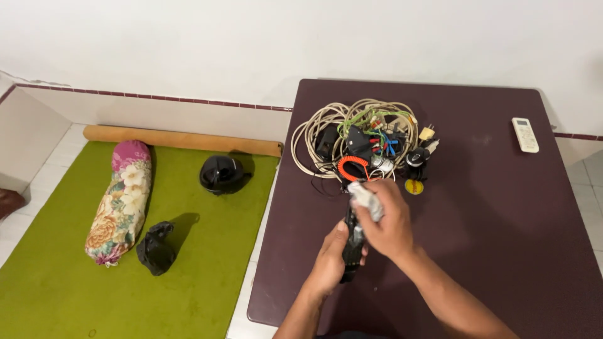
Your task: The person is cleaning multiple remote controls using a cloth over a table.
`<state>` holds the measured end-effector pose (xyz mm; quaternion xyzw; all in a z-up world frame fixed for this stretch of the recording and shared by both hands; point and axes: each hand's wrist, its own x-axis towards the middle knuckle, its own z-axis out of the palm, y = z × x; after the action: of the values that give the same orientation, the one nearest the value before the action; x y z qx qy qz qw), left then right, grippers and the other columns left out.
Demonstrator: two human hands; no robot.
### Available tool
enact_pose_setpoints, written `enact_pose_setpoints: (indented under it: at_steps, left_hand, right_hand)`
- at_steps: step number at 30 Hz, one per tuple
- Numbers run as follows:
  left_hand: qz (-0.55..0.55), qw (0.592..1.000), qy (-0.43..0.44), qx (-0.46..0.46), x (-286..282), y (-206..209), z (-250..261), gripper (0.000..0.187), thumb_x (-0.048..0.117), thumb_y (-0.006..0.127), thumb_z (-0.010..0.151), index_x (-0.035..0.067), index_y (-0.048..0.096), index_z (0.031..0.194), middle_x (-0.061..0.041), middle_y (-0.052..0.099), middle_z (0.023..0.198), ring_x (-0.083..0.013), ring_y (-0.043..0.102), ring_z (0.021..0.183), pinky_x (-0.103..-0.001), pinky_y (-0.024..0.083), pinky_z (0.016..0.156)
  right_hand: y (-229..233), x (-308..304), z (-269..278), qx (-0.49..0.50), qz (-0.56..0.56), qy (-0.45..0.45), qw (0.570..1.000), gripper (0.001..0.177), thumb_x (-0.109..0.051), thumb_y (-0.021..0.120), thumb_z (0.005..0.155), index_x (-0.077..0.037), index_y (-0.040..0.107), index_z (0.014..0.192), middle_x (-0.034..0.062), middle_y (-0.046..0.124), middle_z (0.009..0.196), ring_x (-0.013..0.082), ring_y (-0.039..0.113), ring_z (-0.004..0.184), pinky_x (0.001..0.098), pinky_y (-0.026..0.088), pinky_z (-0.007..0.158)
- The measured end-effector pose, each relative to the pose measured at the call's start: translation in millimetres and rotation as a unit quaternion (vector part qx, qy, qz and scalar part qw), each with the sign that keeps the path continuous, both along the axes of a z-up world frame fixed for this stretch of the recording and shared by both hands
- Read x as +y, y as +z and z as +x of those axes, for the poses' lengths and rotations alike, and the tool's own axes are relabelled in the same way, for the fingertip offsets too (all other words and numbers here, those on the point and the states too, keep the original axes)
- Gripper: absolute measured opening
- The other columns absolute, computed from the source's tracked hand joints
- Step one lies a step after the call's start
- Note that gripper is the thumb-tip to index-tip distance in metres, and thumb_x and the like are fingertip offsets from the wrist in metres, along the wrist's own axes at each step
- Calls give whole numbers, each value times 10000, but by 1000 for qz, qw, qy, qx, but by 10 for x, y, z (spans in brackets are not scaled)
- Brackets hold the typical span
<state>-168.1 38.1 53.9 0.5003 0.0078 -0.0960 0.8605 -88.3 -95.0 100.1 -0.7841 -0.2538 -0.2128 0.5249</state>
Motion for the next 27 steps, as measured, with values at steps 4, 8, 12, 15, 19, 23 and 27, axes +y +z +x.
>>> enact_pose_setpoints:
  at_steps: [4, 8, 12, 15, 19, 23, 27]
  left_hand:
    - [28, 999, 19, 16, -26, 72, -44, 518, 445, 284, 1111, 31, 588, 1176, -69, 635, 830, -144, 605, 694, -283, 519, 664]
    - [-30, 999, 10, -16, -42, 92, -69, 504, 435, 290, 1124, 30, 579, 1199, -58, 620, 852, -137, 582, 714, -278, 506, 687]
    - [-1, 1000, 6, -7, -82, 66, -33, 497, 434, 293, 1112, 37, 580, 1200, -59, 615, 827, -139, 578, 690, -272, 493, 657]
    - [-9, 1000, 28, -2, -51, 35, -9, 506, 428, 308, 1128, 5, 582, 1177, -67, 629, 852, -142, 582, 714, -286, 507, 681]
    - [-43, 999, 9, -24, -39, 53, -10, 505, 434, 295, 1126, 18, 572, 1193, -48, 622, 888, -132, 577, 730, -283, 503, 687]
    - [-25, 999, 14, -16, -40, 116, 59, 519, 441, 298, 1122, 17, 572, 1241, -62, 639, 866, -136, 603, 734, -282, 524, 709]
    - [25, 999, 24, -29, -21, 214, 101, 541, 454, 292, 1105, 39, 567, 1317, -48, 632, 859, -129, 597, 712, -274, 500, 671]
  right_hand:
    - [26, -32, -5, -63, -77, 16, 995, 320, -111, 749, 842, -6, 618, 1114, 178, 642, 979, 300, 676, 839, 373, 536, 695]
    - [-90, -84, 141, 35, -50, -55, 997, 202, -97, 710, 929, -30, 624, 1098, 125, 705, 911, 249, 715, 774, 358, 542, 660]
    - [-35, -47, 42, 26, -38, -42, 998, 263, -84, 725, 872, -41, 621, 1110, 123, 715, 894, 231, 729, 732, 328, 545, 619]
    - [-53, -51, 68, -34, -49, -8, 998, 266, -50, 715, 859, -49, 615, 1105, 142, 705, 943, 235, 717, 779, 323, 551, 661]
    - [-116, -113, 143, 44, -43, -67, 996, 247, -29, 699, 899, -42, 646, 1141, 125, 721, 908, 205, 711, 731, 330, 541, 639]
    - [12, -42, 3, 58, 25, -17, 998, 262, -46, 664, 924, -19, 629, 1182, 111, 728, 981, 187, 710, 797, 315, 555, 684]
    - [144, -4, -55, -19, -5, 19, 1000, 259, -102, 691, 918, -5, 620, 1148, 121, 674, 976, 203, 670, 829, 332, 528, 723]
